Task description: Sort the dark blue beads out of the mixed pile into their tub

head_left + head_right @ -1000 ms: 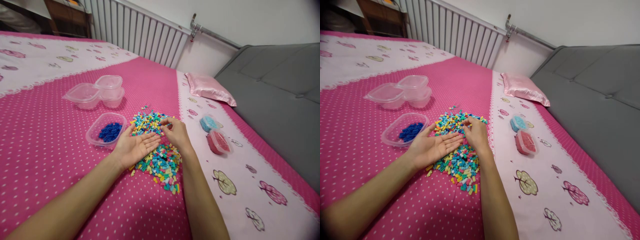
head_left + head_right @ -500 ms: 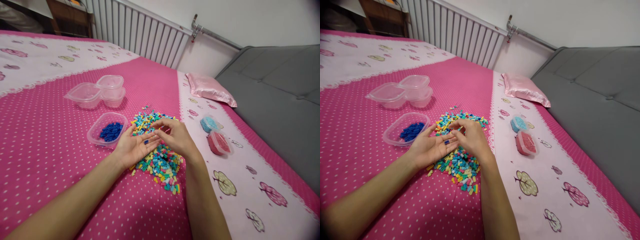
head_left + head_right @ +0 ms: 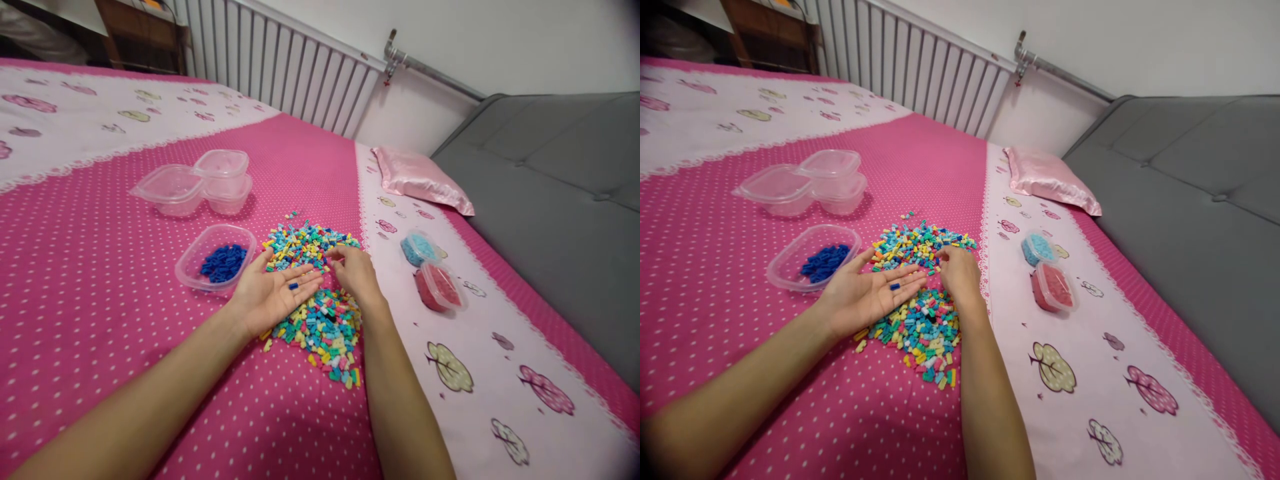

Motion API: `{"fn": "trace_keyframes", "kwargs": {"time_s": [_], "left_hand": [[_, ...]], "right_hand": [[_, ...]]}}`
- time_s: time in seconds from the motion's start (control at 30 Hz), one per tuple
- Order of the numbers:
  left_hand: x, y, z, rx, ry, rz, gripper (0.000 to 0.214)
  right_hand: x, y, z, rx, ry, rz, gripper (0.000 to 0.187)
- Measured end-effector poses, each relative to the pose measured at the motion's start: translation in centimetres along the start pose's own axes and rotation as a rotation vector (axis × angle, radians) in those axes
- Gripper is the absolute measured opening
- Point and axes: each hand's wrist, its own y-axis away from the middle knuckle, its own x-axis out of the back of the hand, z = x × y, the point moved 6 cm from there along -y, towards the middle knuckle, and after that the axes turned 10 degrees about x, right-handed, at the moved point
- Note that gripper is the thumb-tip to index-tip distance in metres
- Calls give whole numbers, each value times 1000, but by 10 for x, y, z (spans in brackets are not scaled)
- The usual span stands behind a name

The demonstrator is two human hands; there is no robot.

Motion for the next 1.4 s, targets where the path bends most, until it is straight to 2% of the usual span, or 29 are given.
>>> {"fn": "trace_keyframes", "kwargs": {"time_s": [0.17, 0.33, 0.67, 1.03, 1.27, 1.4], "left_hand": [[1, -1, 0, -6, 10, 17, 74], [1, -1, 0, -11, 28, 29, 76], [2, -1, 0, -11, 31, 18, 76], [2, -1, 0, 10, 88, 5, 73], [4, -2, 0, 18, 99, -6, 72], [3, -2, 1, 3, 79, -3, 71]], "right_hand": [[-17, -4, 9, -6, 25, -32, 35], [-24, -7, 15, 28, 39, -21, 37], [-25, -6, 16, -5, 75, 16, 24], [-18, -7, 17, -35, -12, 18, 23], [2, -3, -10, 173, -270, 84, 18], [13, 4, -33, 311, -491, 26, 17]]}}
